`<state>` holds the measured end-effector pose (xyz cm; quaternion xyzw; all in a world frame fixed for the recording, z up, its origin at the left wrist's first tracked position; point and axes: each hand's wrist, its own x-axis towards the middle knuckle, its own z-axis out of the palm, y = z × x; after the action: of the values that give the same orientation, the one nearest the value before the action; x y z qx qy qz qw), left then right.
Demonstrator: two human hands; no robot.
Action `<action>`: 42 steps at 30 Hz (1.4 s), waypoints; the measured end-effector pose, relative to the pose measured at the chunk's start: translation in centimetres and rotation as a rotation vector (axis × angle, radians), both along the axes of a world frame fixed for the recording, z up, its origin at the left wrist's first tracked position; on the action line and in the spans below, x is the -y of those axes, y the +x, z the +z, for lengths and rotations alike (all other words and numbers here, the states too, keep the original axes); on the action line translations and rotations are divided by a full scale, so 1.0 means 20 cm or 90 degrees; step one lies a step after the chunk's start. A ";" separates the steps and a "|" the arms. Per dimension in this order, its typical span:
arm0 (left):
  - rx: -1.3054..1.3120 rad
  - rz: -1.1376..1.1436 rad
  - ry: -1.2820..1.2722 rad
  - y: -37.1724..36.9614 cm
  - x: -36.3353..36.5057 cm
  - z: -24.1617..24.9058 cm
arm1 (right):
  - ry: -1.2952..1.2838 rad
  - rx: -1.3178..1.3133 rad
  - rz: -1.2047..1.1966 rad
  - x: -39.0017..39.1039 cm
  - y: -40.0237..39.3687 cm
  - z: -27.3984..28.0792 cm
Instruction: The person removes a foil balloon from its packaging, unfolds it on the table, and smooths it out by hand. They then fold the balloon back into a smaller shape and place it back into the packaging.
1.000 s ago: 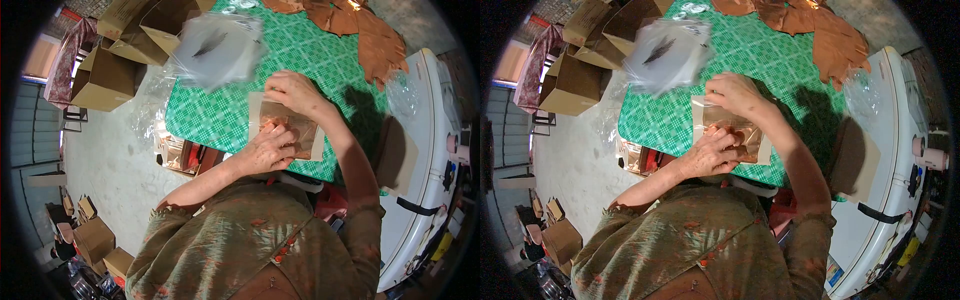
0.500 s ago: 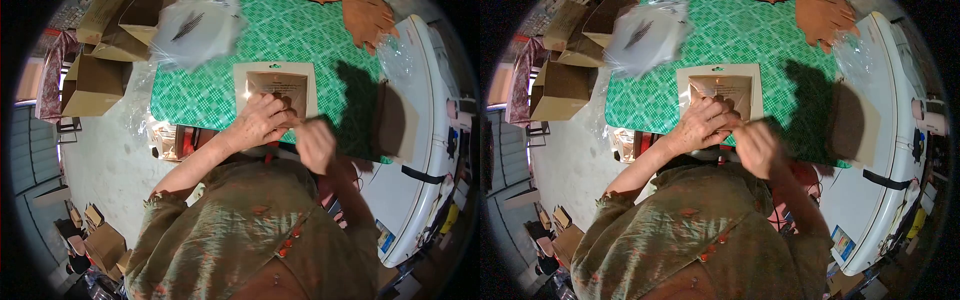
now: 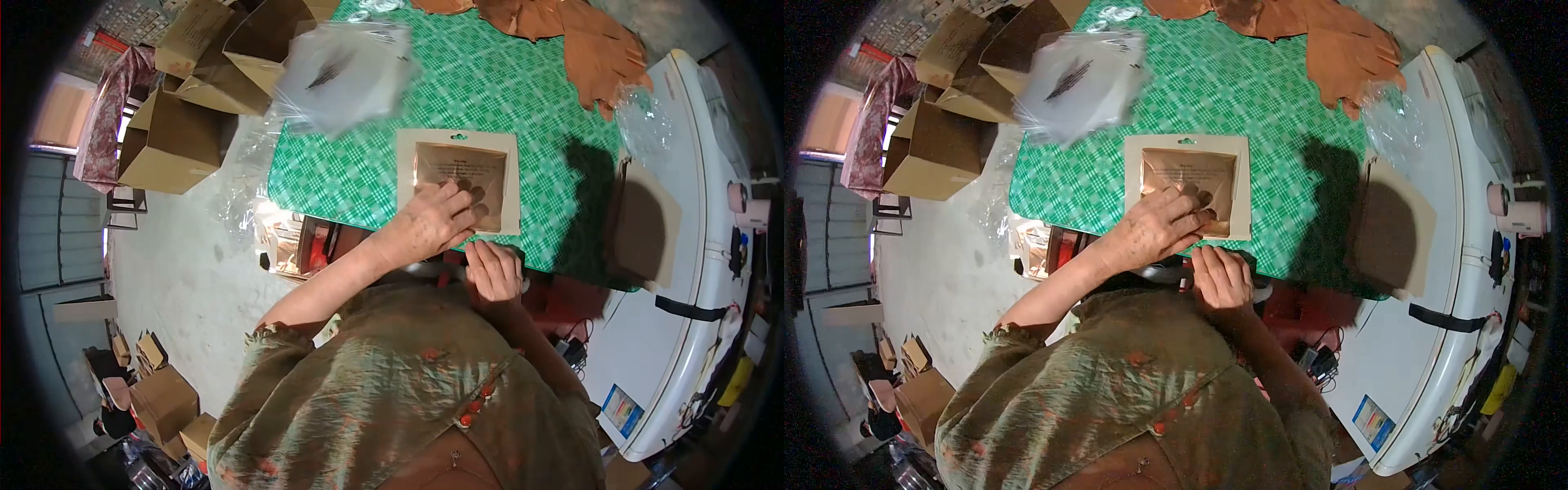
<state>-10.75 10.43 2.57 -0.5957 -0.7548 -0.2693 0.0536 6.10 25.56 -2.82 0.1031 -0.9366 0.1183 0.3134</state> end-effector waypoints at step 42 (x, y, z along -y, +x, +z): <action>0.023 0.027 -0.009 -0.16 0.19 0.03 | 0.014 0.049 0.047 0.19 -0.15 0.01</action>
<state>-13.88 6.55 3.08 -0.5751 -0.7699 -0.2735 0.0416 3.17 21.77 -2.64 0.1364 -0.9448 0.1233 0.2711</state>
